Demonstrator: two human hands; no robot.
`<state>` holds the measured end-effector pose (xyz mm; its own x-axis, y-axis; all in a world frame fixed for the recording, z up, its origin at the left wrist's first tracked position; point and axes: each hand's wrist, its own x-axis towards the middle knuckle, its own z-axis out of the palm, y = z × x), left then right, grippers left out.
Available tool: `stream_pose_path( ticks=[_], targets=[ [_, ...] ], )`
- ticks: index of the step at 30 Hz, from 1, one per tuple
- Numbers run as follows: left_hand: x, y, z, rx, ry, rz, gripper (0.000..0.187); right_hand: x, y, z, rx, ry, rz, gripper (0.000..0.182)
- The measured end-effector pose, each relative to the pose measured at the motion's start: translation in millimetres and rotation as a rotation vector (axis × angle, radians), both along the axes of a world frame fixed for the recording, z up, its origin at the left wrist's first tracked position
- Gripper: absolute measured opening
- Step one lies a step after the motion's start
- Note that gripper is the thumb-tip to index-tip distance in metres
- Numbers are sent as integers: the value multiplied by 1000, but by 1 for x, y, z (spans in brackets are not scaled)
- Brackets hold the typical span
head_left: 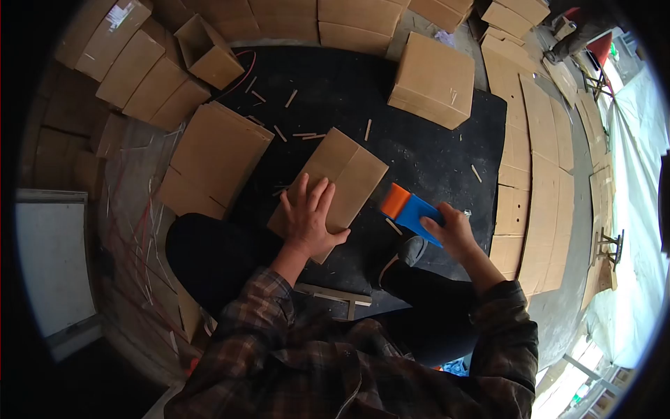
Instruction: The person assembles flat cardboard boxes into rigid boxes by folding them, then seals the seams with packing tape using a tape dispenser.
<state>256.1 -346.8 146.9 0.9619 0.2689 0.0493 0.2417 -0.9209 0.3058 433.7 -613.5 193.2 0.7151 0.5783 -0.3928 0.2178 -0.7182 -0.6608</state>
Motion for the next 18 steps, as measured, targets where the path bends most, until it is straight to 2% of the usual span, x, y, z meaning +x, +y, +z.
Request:
stream_pose_path(
  ticks=[2, 5, 11, 18],
  targets=[
    [0, 0, -1, -14, -7, 2, 100, 2, -19, -7, -17, -71, 18, 46],
    [1, -1, -1, 3, -7, 1, 101, 2, -16, -13, -144, -5, -7, 47],
    [0, 1, 2, 1, 5, -7, 101, 4, 1, -49, -135, -3, -4, 48],
    [1, 4, 2, 20, 29, -15, 101, 10, 59, -24, -375, -66, 52, 60]
  ],
)
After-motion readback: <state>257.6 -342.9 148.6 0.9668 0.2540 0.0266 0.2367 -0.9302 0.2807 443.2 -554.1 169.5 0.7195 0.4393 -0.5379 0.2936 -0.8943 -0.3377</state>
